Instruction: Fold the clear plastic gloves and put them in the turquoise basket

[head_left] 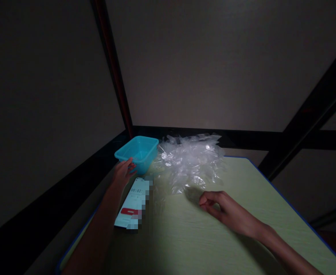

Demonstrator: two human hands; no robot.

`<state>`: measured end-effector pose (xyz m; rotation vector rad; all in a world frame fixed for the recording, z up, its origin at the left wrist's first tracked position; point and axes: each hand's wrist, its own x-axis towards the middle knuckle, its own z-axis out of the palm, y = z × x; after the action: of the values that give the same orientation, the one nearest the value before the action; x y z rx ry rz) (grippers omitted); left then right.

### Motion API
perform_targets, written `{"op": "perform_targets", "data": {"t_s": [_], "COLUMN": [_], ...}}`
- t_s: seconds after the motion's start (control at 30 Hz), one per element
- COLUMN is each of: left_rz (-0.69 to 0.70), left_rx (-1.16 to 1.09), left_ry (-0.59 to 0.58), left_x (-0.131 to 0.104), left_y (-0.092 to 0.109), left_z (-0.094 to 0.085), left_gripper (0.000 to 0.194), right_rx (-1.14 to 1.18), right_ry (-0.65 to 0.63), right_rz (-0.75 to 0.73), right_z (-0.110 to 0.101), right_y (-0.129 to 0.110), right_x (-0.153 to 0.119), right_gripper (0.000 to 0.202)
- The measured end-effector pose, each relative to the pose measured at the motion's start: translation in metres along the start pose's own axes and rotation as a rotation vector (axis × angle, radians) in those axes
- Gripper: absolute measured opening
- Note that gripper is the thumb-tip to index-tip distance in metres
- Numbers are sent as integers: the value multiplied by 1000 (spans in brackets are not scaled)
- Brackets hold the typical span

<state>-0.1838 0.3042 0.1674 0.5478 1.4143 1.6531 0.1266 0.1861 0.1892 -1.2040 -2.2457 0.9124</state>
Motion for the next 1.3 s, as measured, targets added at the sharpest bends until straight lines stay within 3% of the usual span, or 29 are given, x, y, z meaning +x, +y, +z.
{"op": "perform_targets", "data": {"t_s": [0.1,0.2,0.33,0.43,0.53,0.67,0.87,1.03,1.17,1.3], "left_rz": [-28,57,319,580,790,998,1153,1145,1141,1177], "left_rx": [111,201,320,418,536,695,951,1190,1308,1333], "left_ry": [7,41,129,148,-3,-280,-584,-601,-574,-602], "left_x": [-3,-7,-19,-41,-71,-103,-121,-117,-107,-106], "left_y": [2,5,7,1,-15,-47,-87,-98,-98,-95], "left_z": [-2,-6,-11,-6,7,29,49,48,43,41], "left_gripper": [18,26,25,20,14,12,6,17,14,23], "right_rx": [-26,-66,-160,-246,-297,-373,-455,-457,-442,-412], "right_ry": [20,64,137,198,264,307,305,263,253,291], "right_rz": [6,8,-12,3,68,133,156,92,50,37], "right_z": [2,5,11,18,25,30,32,35,36,35], "right_y": [3,6,20,36,50,56,58,64,69,70], "right_x": [3,6,11,16,19,18,14,13,13,11], "right_gripper": [15,17,19,12,6,17,20,7,16,16]}}
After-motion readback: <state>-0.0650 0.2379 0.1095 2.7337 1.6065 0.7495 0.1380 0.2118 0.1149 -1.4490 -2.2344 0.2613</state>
